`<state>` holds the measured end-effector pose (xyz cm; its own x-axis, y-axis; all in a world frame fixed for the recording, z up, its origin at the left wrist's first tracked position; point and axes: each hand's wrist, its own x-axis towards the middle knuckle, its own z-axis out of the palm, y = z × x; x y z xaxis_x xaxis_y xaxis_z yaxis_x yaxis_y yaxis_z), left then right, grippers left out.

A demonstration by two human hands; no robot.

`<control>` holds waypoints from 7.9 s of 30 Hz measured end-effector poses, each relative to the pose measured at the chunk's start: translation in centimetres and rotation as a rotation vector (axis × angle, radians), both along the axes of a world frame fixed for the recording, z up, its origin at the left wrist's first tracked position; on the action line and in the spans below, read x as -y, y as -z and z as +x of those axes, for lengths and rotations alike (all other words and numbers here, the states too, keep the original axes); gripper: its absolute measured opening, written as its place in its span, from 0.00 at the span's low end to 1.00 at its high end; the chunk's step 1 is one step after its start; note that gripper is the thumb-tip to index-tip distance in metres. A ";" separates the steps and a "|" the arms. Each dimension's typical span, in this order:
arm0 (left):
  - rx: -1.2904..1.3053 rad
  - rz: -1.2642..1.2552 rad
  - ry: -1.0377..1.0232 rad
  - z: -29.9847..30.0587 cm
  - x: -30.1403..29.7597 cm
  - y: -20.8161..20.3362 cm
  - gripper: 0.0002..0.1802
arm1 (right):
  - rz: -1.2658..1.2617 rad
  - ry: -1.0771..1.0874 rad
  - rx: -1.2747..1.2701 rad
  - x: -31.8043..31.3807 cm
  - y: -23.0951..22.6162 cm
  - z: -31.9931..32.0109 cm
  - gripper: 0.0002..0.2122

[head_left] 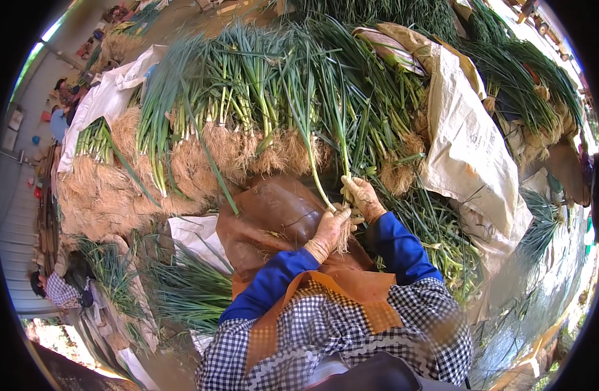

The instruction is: The person picks up green onions from a pile, strips off outer layers by hand, and gathers them into bunches while sitting on the floor.

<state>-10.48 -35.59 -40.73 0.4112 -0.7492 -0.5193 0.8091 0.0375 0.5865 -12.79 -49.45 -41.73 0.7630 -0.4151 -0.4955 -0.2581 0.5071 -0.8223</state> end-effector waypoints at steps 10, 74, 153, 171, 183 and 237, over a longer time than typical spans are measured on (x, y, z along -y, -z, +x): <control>-0.137 0.017 -0.289 0.4 0.3 1.3 0.03 | -1.005 -0.345 0.088 -3.4 -3.5 -6.2 0.10; -0.081 -0.188 -0.086 2.4 0.8 -1.2 0.09 | -0.441 0.188 0.051 11.8 -3.2 -9.0 0.18; 0.528 -0.025 -0.250 -0.9 3.1 3.9 0.19 | -1.492 -0.057 -0.541 3.1 -0.7 -0.3 0.18; 0.395 -0.092 -0.234 0.1 3.2 4.1 0.16 | -1.532 -0.395 -0.260 4.6 -2.1 1.2 0.17; 0.017 -0.140 -0.237 0.4 2.7 3.5 0.13 | -0.861 -1.196 -0.903 5.0 -0.3 -23.4 0.16; -0.188 0.019 -0.162 0.4 2.5 2.5 0.12 | -1.439 0.212 -0.189 -2.5 1.5 -2.7 0.17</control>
